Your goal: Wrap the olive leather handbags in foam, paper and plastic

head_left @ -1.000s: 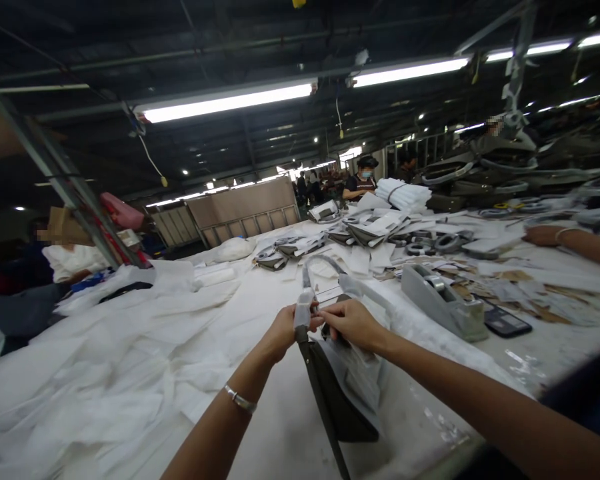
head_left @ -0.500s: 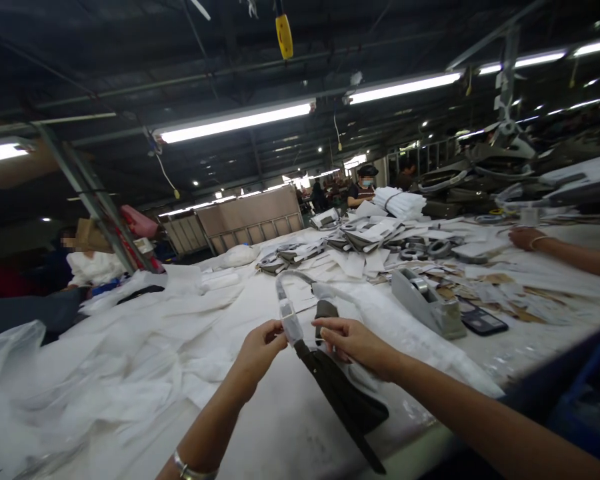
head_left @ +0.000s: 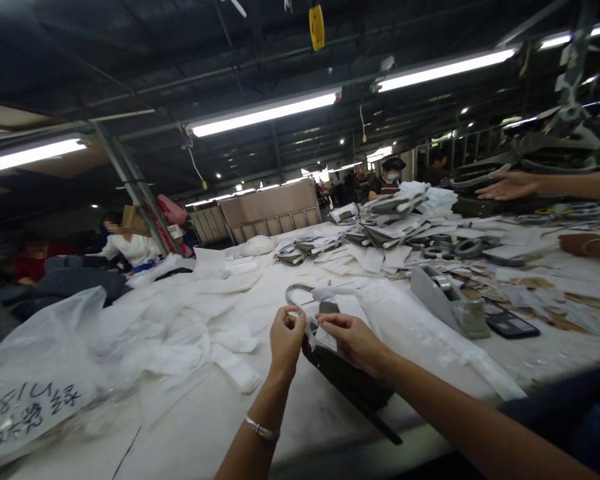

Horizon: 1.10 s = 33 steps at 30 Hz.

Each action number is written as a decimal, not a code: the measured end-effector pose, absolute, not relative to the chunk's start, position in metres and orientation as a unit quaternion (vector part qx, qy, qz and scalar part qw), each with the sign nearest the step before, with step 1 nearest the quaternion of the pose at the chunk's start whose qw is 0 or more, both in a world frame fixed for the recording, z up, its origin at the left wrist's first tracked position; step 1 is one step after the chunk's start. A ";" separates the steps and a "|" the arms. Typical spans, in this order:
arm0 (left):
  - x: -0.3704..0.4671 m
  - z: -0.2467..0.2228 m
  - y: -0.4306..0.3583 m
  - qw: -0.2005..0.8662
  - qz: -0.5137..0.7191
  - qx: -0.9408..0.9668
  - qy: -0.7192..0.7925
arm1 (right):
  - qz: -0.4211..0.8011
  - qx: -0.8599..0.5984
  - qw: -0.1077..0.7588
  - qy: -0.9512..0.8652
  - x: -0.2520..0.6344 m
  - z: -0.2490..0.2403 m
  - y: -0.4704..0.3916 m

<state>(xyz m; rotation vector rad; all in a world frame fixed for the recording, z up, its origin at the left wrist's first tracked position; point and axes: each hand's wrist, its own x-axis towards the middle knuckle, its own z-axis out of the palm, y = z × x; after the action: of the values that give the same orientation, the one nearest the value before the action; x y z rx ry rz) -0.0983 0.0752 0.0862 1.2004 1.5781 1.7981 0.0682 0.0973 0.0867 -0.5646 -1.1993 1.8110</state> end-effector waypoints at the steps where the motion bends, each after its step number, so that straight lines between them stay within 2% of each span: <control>1: -0.098 0.082 0.070 0.235 0.658 0.431 0.571 | 0.736 -0.226 0.414 -0.485 0.065 0.083 0.095; 7: -0.108 0.040 0.007 0.312 0.688 0.341 0.560 | 0.771 -0.209 0.264 -0.540 0.061 0.068 0.084; 13: -0.107 0.010 -0.042 0.394 0.721 0.223 0.524 | 0.736 -0.177 0.155 -0.635 0.055 0.068 0.089; 20: -0.094 0.007 -0.055 0.420 0.750 0.209 0.465 | 0.543 -0.175 0.160 -0.806 0.036 0.061 0.090; 28: -0.100 0.001 -0.058 0.300 0.725 0.305 0.540 | 0.379 -0.156 0.229 -0.883 0.027 0.042 0.089; 33: -0.100 0.005 -0.054 0.303 0.724 0.344 0.516 | 0.257 -0.113 0.193 -0.940 0.027 0.046 0.081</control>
<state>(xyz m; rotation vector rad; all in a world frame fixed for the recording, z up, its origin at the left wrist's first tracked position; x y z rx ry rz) -0.0998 -0.0538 0.0054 0.9112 1.3687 1.9179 0.0265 0.0810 0.0456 -0.3176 -2.6378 0.7216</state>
